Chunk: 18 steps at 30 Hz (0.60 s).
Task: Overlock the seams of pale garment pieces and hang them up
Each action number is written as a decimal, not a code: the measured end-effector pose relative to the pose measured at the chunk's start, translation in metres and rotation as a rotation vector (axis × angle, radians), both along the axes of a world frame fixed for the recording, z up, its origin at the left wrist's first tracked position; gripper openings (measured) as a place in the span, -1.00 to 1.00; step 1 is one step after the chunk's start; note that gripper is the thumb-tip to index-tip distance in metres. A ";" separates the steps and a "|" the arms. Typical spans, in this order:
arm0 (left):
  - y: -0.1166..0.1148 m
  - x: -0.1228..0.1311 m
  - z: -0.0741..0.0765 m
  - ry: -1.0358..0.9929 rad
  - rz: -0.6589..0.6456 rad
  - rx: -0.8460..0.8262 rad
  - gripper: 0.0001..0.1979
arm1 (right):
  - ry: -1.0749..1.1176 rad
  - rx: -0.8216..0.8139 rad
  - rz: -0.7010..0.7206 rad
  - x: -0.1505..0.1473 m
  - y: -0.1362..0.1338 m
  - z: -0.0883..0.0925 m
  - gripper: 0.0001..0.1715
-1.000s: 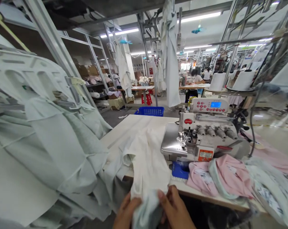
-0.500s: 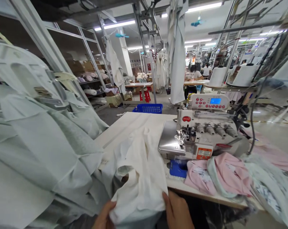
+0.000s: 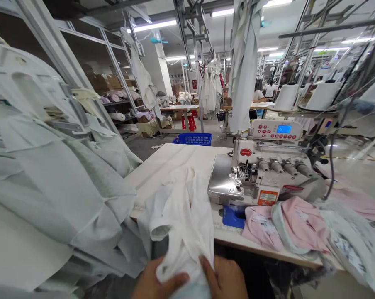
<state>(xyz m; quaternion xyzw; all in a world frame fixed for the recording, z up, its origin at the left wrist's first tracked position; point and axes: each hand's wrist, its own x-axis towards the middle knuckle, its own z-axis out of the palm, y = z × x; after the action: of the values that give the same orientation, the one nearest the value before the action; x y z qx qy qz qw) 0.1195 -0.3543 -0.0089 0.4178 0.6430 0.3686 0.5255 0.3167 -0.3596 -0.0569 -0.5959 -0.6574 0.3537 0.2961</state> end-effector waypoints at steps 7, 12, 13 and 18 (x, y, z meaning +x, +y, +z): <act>0.006 -0.004 -0.010 -0.097 0.186 0.057 -0.41 | 0.841 -0.165 -0.151 -0.004 -0.003 -0.002 -0.30; -0.002 0.019 -0.020 -0.256 -0.024 0.046 -0.38 | 1.325 -0.607 -0.165 -0.021 -0.002 0.008 -0.19; -0.002 0.018 -0.019 -0.258 -0.039 0.039 -0.40 | 1.332 -0.631 -0.105 -0.020 -0.002 0.010 -0.22; 0.004 -0.008 0.007 -0.290 0.259 -0.110 -0.56 | 1.423 -0.651 -0.048 -0.008 -0.007 0.015 -0.52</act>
<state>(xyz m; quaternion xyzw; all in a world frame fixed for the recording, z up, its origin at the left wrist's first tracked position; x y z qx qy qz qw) 0.1119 -0.3504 -0.0017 0.2448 0.6281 0.4538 0.5828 0.3089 -0.3670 -0.0423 -0.2968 -0.1595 0.8191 0.4642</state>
